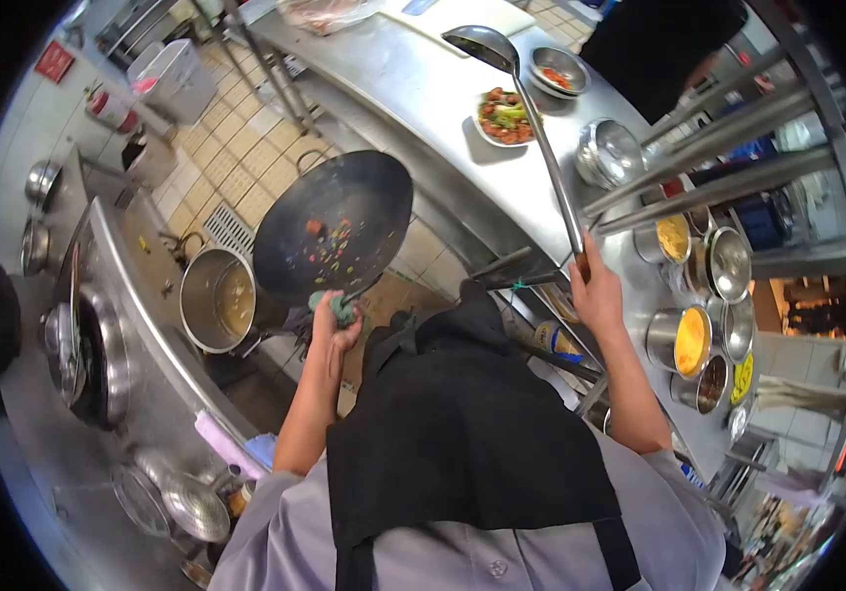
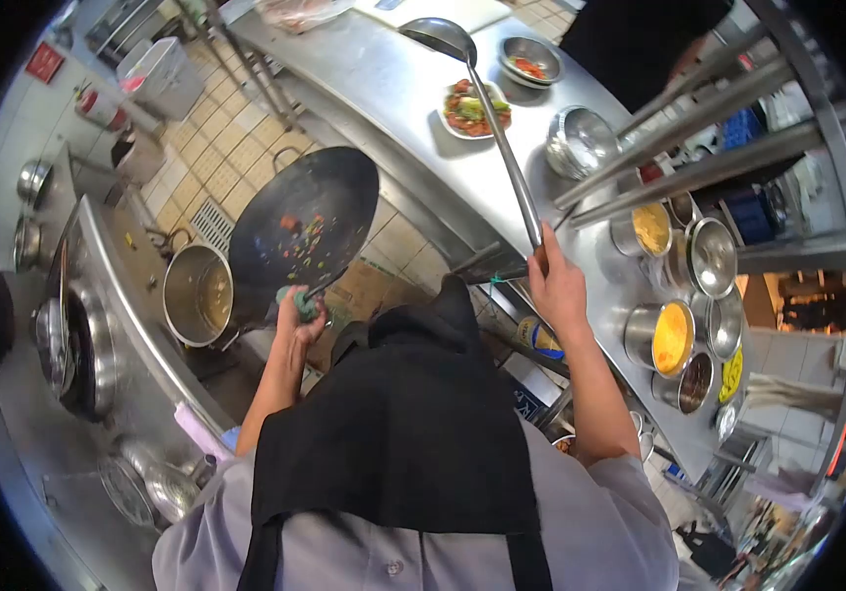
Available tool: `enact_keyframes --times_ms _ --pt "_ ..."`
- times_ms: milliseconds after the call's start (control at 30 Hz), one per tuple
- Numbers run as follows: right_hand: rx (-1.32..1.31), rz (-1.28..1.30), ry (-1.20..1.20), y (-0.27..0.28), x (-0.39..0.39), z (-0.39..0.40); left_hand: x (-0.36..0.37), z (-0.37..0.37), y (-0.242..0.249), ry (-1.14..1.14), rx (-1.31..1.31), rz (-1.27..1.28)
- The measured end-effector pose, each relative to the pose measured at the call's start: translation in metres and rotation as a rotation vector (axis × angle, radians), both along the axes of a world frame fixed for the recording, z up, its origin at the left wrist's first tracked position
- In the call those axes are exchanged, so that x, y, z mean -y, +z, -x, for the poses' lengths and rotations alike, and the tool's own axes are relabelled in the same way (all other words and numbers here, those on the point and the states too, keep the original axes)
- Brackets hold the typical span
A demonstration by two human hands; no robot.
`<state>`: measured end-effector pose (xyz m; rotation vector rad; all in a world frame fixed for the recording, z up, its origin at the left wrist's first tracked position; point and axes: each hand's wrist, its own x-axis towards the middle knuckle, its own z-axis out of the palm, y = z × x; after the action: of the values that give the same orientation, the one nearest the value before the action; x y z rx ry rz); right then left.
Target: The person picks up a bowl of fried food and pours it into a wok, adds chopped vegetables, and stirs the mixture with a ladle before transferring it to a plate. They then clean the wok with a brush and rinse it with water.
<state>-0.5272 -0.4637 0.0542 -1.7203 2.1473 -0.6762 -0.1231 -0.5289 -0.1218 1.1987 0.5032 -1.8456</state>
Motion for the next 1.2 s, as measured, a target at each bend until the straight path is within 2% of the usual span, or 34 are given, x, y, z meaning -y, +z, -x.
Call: enact_keyframes --times_ms 100,167,233,267,367,433,467,567,633,667,700,733,767,800,833,900,967,1000,1033,1100,1133,1200 --pt "0.140 -0.081 0.066 -0.037 -0.017 -0.028 0.022 0.005 0.004 0.016 -0.043 -0.017" --pt "0.128 -0.071 0.177 -0.090 -0.031 -0.043 0.033 0.006 0.004 0.028 -0.096 -0.040" --pt "0.156 -0.367 0.278 -0.150 -0.042 -0.044 0.039 0.011 0.000 0.028 -0.143 0.029" --pt "0.152 -0.367 0.292 -0.169 -0.049 -0.041 0.040 0.011 -0.003 0.026 -0.184 0.058" --pt "0.254 -0.588 0.177 -0.204 -0.052 -0.032 0.030 0.019 0.005 0.000 -0.052 0.128" --pt "0.169 -0.425 0.236 -0.211 -0.074 -0.031 0.026 0.013 -0.001 0.027 -0.119 0.022" --pt "-0.081 -0.401 0.290 -0.204 -0.066 -0.036 0.031 0.013 -0.001 -0.003 -0.140 0.041" --pt "-0.058 -0.327 0.321 -0.175 -0.036 -0.047 0.034 0.014 -0.009 -0.013 -0.129 0.084" --pt "-0.016 -0.268 0.341 -0.161 -0.034 -0.052 0.030 0.016 -0.004 -0.032 0.003 0.080" --pt "0.006 -0.284 0.316 -0.152 -0.036 -0.050 0.021 0.011 -0.012 0.026 -0.108 -0.041" --pt "0.025 -0.297 0.294 -0.144 -0.037 -0.046 -0.004 0.012 0.002 0.008 0.020 -0.066" --pt "-0.011 -0.290 0.300 -0.136 -0.044 -0.036 -0.041 -0.001 -0.022 0.022 -0.129 0.012" --pt "-0.041 -0.271 0.302 -0.132 -0.042 -0.029 -0.065 0.002 0.038 -0.058 -0.025 0.027" --pt "-0.036 -0.255 0.311 -0.125 -0.036 -0.028 -0.085 -0.001 0.047 -0.132 -0.093 0.107" --pt "0.024 -0.267 0.313 -0.114 -0.038 -0.028 -0.089 0.003 0.056 -0.122 -0.021 0.026" --pt "0.087 -0.281 0.337 -0.089 -0.034 -0.037 -0.061 0.003 0.036 0.002 -0.137 -0.151" --pt "0.280 -0.149 0.436 -0.068 -0.010 -0.058 -0.020 0.004 0.000 0.008 -0.179 -0.108" --pt "0.237 -0.062 0.555 -0.067 0.002 -0.059 -0.003 0.007 -0.016 0.014 -0.212 -0.094" --pt "0.230 -0.053 0.557 -0.053 0.015 -0.066 0.007 0.011 -0.024 0.020 -0.246 -0.080" --pt "0.701 -0.690 0.166 -0.001 0.035 -0.092 0.011 0.017 -0.030 0.021 -0.194 -0.040" --pt "0.731 -0.756 0.135 0.021 0.041 -0.105 0.010 0.017 -0.031 0.026 -0.138 -0.008" --pt "0.803 -0.776 0.104 0.015 0.043 -0.115 -0.008 0.016 -0.030 -0.013 -0.061 0.090"
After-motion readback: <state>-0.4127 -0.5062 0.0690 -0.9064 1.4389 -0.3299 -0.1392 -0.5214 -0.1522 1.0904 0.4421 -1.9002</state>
